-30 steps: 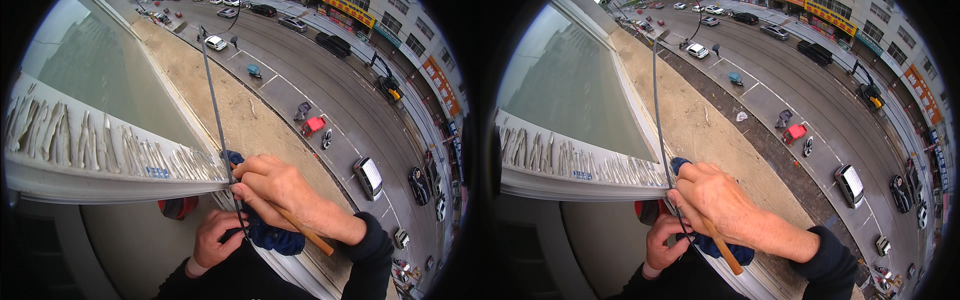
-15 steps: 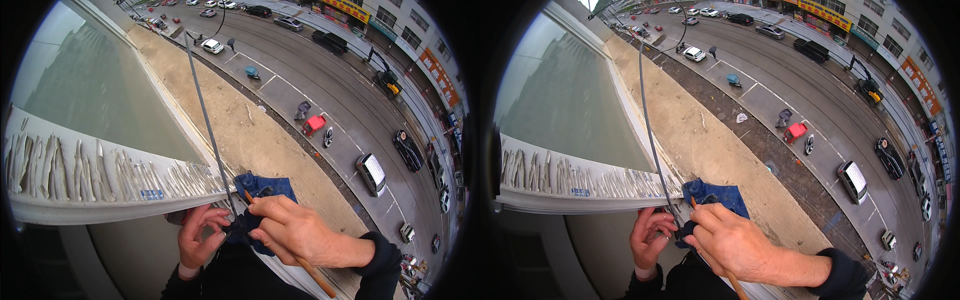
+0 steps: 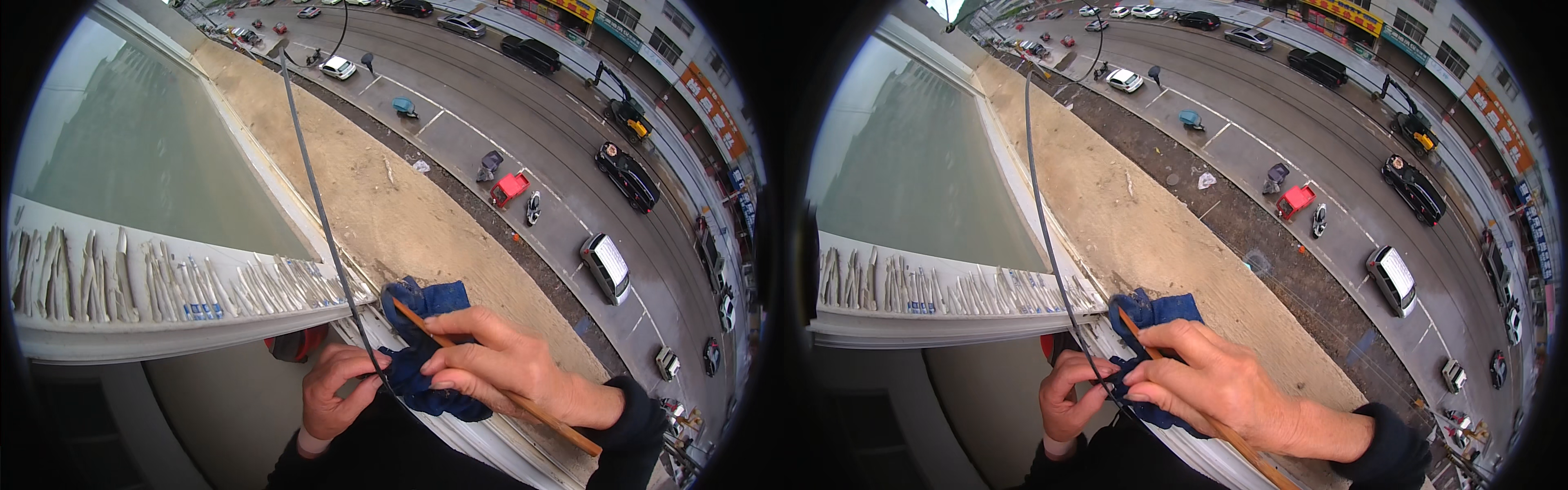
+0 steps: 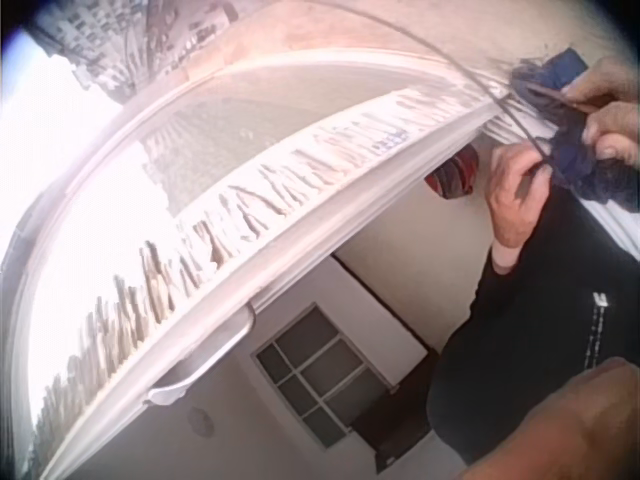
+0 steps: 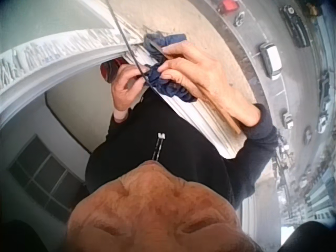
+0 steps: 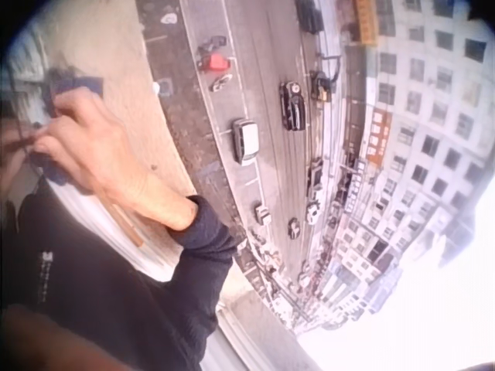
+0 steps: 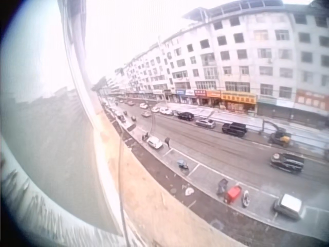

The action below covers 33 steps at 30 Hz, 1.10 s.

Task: The person uses a blue cloth and a wooden stick to clean the window frame and sill. They repeatedly wipe the frame, occasionally dip the cloth into a red bucket, and continue cleaning along the window track.

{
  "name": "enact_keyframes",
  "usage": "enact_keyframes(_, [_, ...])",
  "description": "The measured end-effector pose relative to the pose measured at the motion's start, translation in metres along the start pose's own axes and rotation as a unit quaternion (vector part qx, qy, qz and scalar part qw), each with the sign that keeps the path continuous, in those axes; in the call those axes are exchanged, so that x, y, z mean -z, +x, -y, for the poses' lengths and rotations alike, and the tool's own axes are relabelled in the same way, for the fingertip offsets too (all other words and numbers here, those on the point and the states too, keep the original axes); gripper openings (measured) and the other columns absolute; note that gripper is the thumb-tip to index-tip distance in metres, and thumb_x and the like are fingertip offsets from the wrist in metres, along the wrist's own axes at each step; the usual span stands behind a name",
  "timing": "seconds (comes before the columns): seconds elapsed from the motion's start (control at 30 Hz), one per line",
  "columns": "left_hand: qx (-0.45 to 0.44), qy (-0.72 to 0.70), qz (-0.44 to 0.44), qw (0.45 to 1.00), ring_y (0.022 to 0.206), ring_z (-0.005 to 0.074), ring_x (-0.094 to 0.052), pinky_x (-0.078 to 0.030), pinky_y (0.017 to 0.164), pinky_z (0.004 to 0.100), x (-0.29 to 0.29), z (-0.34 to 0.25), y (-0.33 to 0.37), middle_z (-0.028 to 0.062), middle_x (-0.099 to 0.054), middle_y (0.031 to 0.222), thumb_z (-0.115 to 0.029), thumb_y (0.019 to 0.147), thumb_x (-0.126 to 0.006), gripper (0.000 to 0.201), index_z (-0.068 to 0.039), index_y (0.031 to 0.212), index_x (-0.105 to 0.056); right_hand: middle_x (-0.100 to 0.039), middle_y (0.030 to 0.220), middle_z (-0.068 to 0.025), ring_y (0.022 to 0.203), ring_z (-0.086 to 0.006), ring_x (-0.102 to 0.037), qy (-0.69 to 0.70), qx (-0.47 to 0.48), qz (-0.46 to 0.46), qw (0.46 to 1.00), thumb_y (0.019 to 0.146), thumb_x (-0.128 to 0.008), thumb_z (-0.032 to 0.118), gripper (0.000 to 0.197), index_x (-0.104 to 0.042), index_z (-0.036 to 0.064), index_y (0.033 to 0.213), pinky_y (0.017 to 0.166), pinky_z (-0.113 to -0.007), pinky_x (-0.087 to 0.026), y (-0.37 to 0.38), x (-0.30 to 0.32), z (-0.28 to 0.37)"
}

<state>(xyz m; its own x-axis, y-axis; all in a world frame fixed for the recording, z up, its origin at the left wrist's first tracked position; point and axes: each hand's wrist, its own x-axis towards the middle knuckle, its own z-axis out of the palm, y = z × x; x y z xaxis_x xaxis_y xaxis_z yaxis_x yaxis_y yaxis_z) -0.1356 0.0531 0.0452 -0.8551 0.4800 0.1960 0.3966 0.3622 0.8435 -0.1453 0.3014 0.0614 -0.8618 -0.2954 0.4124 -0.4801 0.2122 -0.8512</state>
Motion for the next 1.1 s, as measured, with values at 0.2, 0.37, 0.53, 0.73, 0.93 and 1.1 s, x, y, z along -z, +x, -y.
enact_keyframes(0.2, [0.064,-0.117,-0.067,0.989,0.091,0.0195,-0.063,-0.049,0.081,0.0293,-0.01,0.002,-0.006,0.0123,-0.068,0.099,0.011,0.077,-0.067,0.023,-0.001,0.097,-0.062,-0.059,0.1,-0.0132,0.078,-0.0277,-0.064,0.076,0.005,-0.022,0.997,0.092,-0.064,0.019,0.018,-0.065,0.0017,0.091,0.066,-0.035,-0.052,0.03,-0.011,-0.024])
enact_keyframes(0.37, [0.078,-0.142,-0.098,0.982,0.089,0.0179,-0.061,-0.049,0.081,0.0284,-0.011,0.005,-0.01,0.0149,-0.067,0.106,0.011,0.078,-0.066,0.026,0.0,0.1,-0.06,-0.057,0.086,-0.0148,0.07,-0.0323,-0.062,0.037,0.029,-0.042,0.998,0.092,-0.063,0.017,0.02,-0.062,-0.0001,0.081,0.061,-0.039,-0.05,0.066,-0.039,-0.036])
enact_keyframes(0.53, [0.066,-0.089,-0.055,0.992,0.089,0.0169,-0.059,-0.047,0.074,0.0258,-0.009,0.001,-0.005,0.0154,-0.067,0.113,0.009,0.076,-0.068,0.028,0.0,0.101,-0.061,-0.055,0.074,-0.0181,0.063,-0.0365,-0.059,0.043,0.043,-0.006,0.998,0.089,-0.061,0.011,0.023,-0.058,-0.0022,0.071,0.057,-0.043,-0.047,0.078,-0.025,-0.037])
enact_keyframes(0.73, [0.082,-0.072,-0.044,0.993,0.089,0.0174,-0.059,-0.048,0.073,0.026,-0.016,-0.019,-0.02,0.0137,-0.068,0.107,0.008,0.074,-0.071,0.028,-0.001,0.1,-0.063,-0.057,0.084,-0.0137,0.065,-0.0279,-0.059,-0.003,-0.008,0.03,1.0,0.093,-0.059,0.012,0.017,-0.062,-0.0019,0.084,0.056,-0.036,-0.045,0.039,-0.017,-0.006])
enact_keyframes(0.93, [0.088,-0.098,-0.037,0.991,0.088,0.0173,-0.059,-0.048,0.073,0.0259,-0.009,-0.005,-0.023,0.0134,-0.068,0.105,0.007,0.073,-0.072,0.028,-0.001,0.098,-0.063,-0.051,0.084,-0.0147,0.073,-0.0318,-0.059,-0.027,-0.043,0.039,0.998,0.091,-0.06,0.013,0.022,-0.053,-0.0021,0.076,0.059,-0.039,-0.05,0.015,-0.019,-0.001])
enact_keyframes(1.1, [0.089,-0.113,-0.039,0.989,0.088,0.0175,-0.059,-0.048,0.072,0.0259,-0.005,0.004,-0.021,0.0132,-0.068,0.105,0.007,0.073,-0.072,0.029,-0.002,0.1,-0.063,-0.054,0.089,-0.0148,0.075,-0.0301,-0.061,-0.035,-0.062,0.077,0.994,0.089,-0.065,0.013,0.023,-0.053,-0.003,0.077,0.06,-0.037,-0.052,0.004,-0.01,0.014])
